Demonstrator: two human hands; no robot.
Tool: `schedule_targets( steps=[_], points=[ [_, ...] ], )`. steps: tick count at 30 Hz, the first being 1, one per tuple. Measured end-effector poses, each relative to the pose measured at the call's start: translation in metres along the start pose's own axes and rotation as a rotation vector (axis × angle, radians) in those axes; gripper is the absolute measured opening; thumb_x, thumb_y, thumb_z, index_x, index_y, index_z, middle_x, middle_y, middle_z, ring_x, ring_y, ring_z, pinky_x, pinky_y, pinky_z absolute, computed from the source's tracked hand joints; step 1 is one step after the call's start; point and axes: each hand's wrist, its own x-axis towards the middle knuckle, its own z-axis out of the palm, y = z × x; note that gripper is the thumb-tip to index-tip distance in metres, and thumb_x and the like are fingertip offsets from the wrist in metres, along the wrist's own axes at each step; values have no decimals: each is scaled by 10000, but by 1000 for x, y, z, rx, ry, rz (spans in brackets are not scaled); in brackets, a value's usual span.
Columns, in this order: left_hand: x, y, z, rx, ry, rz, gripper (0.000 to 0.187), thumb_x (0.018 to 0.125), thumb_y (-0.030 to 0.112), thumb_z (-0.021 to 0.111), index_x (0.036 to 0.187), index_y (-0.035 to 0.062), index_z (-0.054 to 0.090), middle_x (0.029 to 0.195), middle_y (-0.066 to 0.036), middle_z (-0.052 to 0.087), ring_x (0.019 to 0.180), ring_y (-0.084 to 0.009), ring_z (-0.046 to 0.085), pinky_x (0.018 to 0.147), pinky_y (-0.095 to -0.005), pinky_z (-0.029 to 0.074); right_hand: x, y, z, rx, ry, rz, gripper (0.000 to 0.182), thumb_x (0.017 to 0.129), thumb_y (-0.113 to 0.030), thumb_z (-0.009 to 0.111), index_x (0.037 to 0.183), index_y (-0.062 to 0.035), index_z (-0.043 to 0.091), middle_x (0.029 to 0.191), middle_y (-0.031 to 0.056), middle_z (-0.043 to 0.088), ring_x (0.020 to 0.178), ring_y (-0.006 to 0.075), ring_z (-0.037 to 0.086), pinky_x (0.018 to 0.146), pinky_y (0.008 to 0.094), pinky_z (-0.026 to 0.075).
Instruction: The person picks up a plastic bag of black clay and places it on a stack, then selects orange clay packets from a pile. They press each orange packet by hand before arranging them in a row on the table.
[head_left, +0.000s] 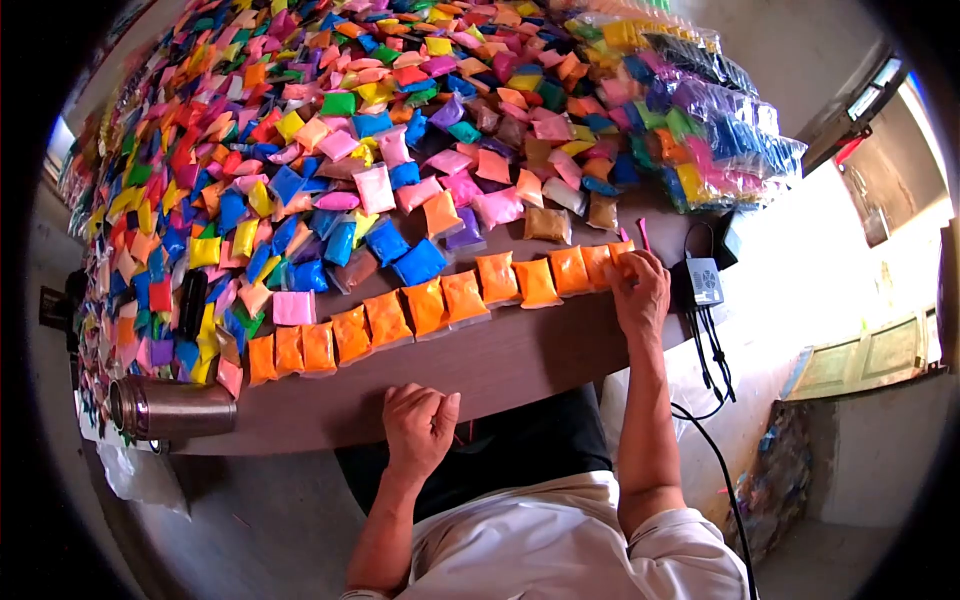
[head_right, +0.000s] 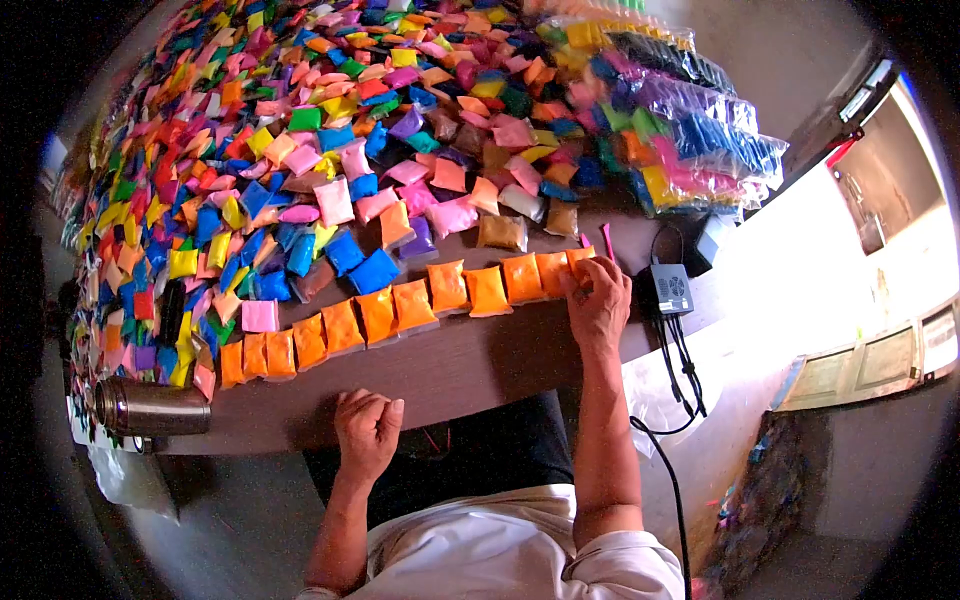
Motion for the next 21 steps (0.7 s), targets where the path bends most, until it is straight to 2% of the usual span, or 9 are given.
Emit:
schedule_targets(
  steps=[4,6,11,13,15,19,21],
  points=[
    [-2,-1,-1,16,8,-18,346,921,211,607,631,54,503,580,-53,496,587,-247,491,617,-382,354,-4,-17,-1,-68,62,-61,306,779,-238,772,1025,-73,700,1165,78,644,1089,310,557,943,405,443],
    [-2,-1,-2,28,-27,-25,297,890,188,647,638,65,548,627,-59,569,633,-256,550,629,-399,390,-12,-36,-4,50,36,-123,300,769,-230,774,1018,-77,704,1164,84,651,1102,308,557,946,404,441],
    [-1,1,-4,32,-22,-14,306,892,192,648,633,67,544,631,-55,578,631,-252,550,622,-394,389,-26,-72,4,84,-111,-332,273,761,-211,764,988,-71,704,1067,82,656,1062,305,571,957,403,429],
    [-2,-1,-2,31,-21,-17,307,893,192,647,633,67,542,633,-54,582,630,-251,550,621,-393,390,-22,-66,9,110,-134,-336,263,757,-206,762,973,-69,705,1066,76,656,1044,303,574,945,403,433],
    [-1,-3,4,-15,79,40,336,908,207,627,626,64,514,580,-46,491,585,-247,489,611,-389,355,-16,-63,13,129,-157,-337,246,741,-199,760,938,-64,706,1055,65,656,1007,298,576,919,404,437],
    [0,0,-2,3,22,-10,352,911,209,627,617,66,497,586,-46,501,586,-243,489,606,-391,351,-12,-73,15,37,-138,-317,247,735,-175,762,944,-56,704,1056,76,661,998,295,582,917,404,441],
    [-2,-1,-1,-13,26,6,357,914,212,626,616,67,493,592,-48,511,591,-246,495,602,-394,348,-14,-90,13,93,-160,-357,255,737,-173,762,953,-53,703,1057,82,661,1003,300,582,917,408,444]
  ],
)
